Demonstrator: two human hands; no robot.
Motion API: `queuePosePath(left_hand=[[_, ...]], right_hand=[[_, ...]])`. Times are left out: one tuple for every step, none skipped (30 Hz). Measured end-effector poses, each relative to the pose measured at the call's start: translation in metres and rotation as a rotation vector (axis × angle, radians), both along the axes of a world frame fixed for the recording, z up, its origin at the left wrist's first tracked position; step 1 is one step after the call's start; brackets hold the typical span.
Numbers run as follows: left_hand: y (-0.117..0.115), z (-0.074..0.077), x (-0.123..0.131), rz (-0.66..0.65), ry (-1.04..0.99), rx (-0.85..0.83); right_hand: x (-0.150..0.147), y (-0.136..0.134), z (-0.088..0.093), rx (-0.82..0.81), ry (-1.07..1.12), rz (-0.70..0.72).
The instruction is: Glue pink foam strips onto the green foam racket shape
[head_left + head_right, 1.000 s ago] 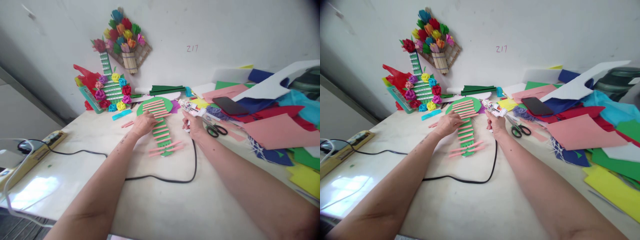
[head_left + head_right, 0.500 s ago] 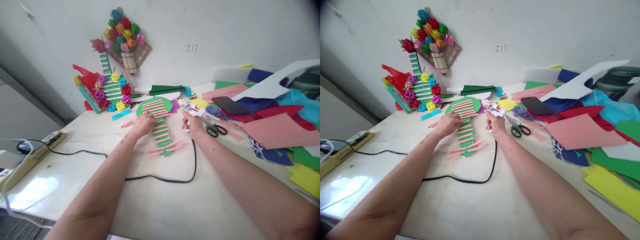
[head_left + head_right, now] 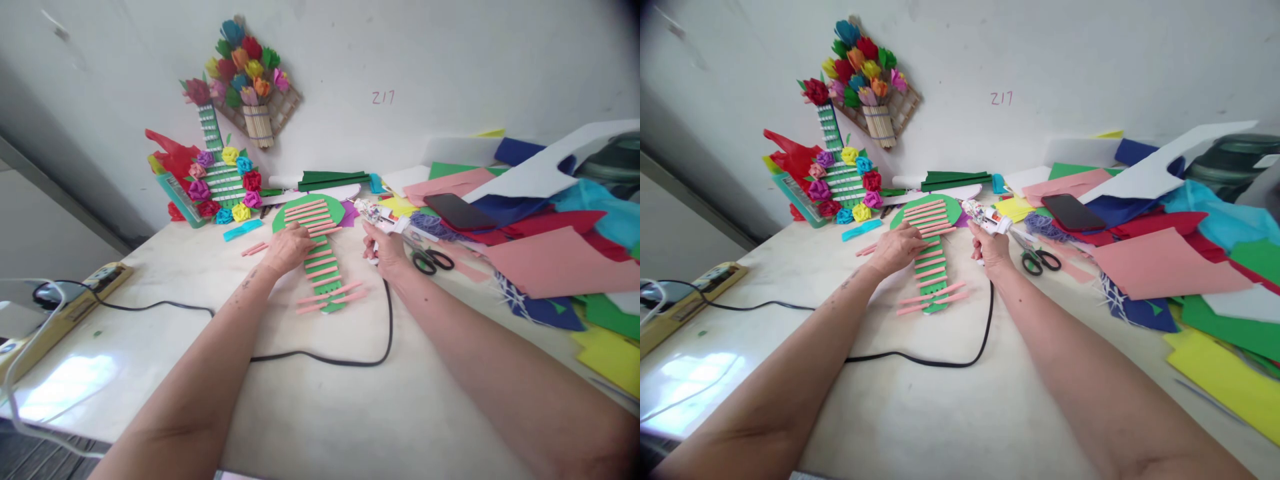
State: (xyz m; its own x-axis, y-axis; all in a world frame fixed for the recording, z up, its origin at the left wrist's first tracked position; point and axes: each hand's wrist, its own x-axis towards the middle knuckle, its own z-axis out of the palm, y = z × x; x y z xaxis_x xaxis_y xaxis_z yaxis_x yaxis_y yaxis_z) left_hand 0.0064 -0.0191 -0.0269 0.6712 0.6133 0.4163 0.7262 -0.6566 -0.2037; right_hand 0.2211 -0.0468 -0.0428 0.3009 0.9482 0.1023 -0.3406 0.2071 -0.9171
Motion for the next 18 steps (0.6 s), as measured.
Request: queuePosePath(left_hand=[[0.0000, -0.0001, 0.0001, 0.000, -0.001, -0.004], [0.0002, -0.0003, 0.0001, -0.001, -0.003, -0.008], [0.0003, -0.0005, 0.0001, -0.001, -0.005, -0.010], [0.0005, -0.0007, 0.0002, 0.000, -0.006, -0.012], [0.0007, -0.0009, 0.0002, 0.001, -0.007, -0.011], [0.0009, -0.0011, 0.0002, 0.002, -0.006, -0.010], [0.0010, -0.0012, 0.0002, 0.002, -0.004, -0.009], [0.0011, -0.0011, 0.0003, 0.003, -0.002, -0.009], [0.0010, -0.0010, 0.0004, 0.004, 0.000, -0.009], [0.0009, -0.0009, 0.0005, 0.004, 0.002, -0.008], [0.0007, -0.0006, 0.0006, 0.006, 0.004, -0.006], [0.0004, -0.0003, 0.0008, 0.007, 0.007, -0.004], [0.0001, 0.0001, 0.0010, 0.009, 0.009, -0.002], [-0.0003, 0.0005, 0.0013, 0.010, 0.011, -0.001], [-0.0006, 0.0009, 0.0016, 0.010, 0.014, -0.001], [-0.0010, 0.0013, 0.0019, 0.011, 0.016, -0.003], [-0.0013, 0.0017, 0.0021, 0.012, 0.017, -0.006], [-0.0015, 0.0021, 0.0023, 0.015, 0.016, -0.007]], right_hand=[[0.0000, -0.0002, 0.0001, 0.002, -0.001, 0.001], [0.0000, -0.0003, 0.0000, 0.006, -0.001, 0.001], [0.0001, -0.0003, -0.0001, 0.009, -0.001, 0.002], [0.0002, -0.0002, -0.0003, 0.011, 0.001, 0.003], [0.0004, 0.0001, -0.0006, 0.012, 0.001, 0.005], [0.0005, 0.0003, -0.0009, 0.013, 0.001, 0.006], [0.0006, 0.0006, -0.0011, 0.013, 0.000, 0.008], [0.0006, 0.0007, -0.0013, 0.013, -0.002, 0.009], [0.0006, 0.0007, -0.0014, 0.012, -0.003, 0.008], [0.0005, 0.0006, -0.0013, 0.010, -0.005, 0.007], [0.0004, 0.0004, -0.0010, 0.007, -0.006, 0.005], [0.0003, 0.0001, -0.0007, 0.004, -0.005, 0.002], [0.0002, -0.0002, -0.0003, 0.001, -0.003, 0.001], [0.0001, -0.0005, 0.0000, 0.001, 0.000, 0.000], [0.0000, -0.0007, 0.0003, 0.003, 0.003, 0.002], [0.0001, -0.0009, 0.0004, 0.006, 0.005, 0.006], [0.0001, -0.0009, 0.0003, 0.010, 0.007, 0.010], [0.0003, -0.0007, 0.0001, 0.012, 0.007, 0.014]])
